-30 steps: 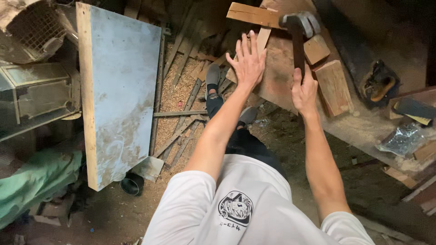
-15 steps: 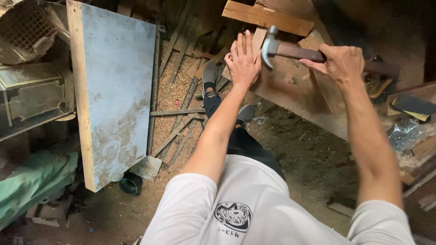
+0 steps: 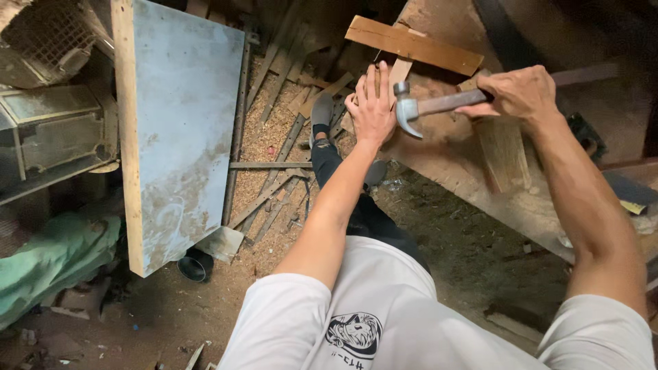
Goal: The person splits small wooden pieces using a hammer and a metal wedge on a workbench. They then mark the split pieces with a pen and sand them with sandpaper.
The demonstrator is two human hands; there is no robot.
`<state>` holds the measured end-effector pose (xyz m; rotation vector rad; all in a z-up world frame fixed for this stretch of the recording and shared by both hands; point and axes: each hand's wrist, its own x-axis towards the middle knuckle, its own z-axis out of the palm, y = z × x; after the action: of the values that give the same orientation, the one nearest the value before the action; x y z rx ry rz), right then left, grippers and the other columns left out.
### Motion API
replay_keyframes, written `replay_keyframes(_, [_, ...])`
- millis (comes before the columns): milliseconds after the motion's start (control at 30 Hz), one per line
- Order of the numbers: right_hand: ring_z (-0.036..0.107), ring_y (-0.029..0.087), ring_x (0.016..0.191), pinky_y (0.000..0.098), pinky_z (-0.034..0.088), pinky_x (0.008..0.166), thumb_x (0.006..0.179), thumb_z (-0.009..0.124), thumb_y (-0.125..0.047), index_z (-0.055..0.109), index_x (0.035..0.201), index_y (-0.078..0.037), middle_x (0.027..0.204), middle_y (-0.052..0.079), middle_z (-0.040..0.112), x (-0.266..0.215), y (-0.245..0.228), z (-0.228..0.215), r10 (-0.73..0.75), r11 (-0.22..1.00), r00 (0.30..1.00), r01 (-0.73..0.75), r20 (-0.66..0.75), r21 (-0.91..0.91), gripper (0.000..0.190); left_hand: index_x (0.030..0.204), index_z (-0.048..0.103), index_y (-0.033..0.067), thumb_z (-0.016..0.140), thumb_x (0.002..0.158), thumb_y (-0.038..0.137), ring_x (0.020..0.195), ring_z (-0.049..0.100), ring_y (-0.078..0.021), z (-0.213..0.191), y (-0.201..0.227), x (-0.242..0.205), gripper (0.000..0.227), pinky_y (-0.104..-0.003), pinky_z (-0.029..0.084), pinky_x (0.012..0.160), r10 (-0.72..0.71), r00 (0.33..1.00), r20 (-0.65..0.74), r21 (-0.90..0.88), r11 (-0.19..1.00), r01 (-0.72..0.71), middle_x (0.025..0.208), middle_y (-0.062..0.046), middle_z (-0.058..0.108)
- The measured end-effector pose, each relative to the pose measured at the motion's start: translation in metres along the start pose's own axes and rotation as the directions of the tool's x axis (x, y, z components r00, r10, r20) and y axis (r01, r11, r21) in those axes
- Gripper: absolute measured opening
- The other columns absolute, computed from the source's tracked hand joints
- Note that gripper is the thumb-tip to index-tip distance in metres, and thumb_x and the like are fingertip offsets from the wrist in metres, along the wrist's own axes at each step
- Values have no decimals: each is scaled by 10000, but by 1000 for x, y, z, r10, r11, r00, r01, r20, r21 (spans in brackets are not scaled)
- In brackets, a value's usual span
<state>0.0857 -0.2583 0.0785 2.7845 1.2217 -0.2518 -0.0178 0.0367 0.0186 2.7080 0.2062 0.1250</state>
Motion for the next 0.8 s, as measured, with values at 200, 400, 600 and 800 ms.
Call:
replay_keyframes(200, [348, 70, 389, 257, 321, 409, 920, 502, -880, 630, 725, -229, 501, -85, 440, 5, 9, 1, 120, 989, 991, -125, 66, 76, 691, 1613, 278, 116, 661, 852, 326, 1395, 447, -288, 7, 2, 1, 877, -516, 356, 1044, -16, 999, 51, 32, 999, 15, 1586, -125, 411])
replay_keyframes(400, [363, 78, 403, 260, 314, 405, 941, 543, -864, 592, 738, -253, 519, -78, 432, 11, 10, 2, 56, 990, 997, -62, 54, 126, 646, 1609, 283, 119, 678, 892, 364, 1363, 443, -302, 4, 2, -3, 854, -535, 349, 1012, -6, 1000, 7, 8, 1000, 6, 1576, -128, 411])
replay_keyframes(600, [383, 130, 424, 304, 349, 444, 869, 579, -861, 553, 670, -200, 522, -53, 435, 14, 6, -8, 40, 985, 992, -58, 117, 162, 691, 1651, 282, 147, 676, 903, 282, 1414, 445, -251, 0, 3, -1, 855, -483, 356, 1043, -6, 999, 50, 167, 986, -3, 1626, -88, 405])
replay_keyframes(800, [443, 130, 449, 295, 381, 487, 963, 626, -824, 578, 692, -194, 514, -22, 457, 30, 10, -23, 52, 987, 994, -36, -94, 160, 688, 1638, 293, 127, 645, 878, 230, 1396, 449, -273, 5, 2, 5, 844, -470, 362, 1061, -29, 998, 56, 126, 992, 21, 1623, -96, 409])
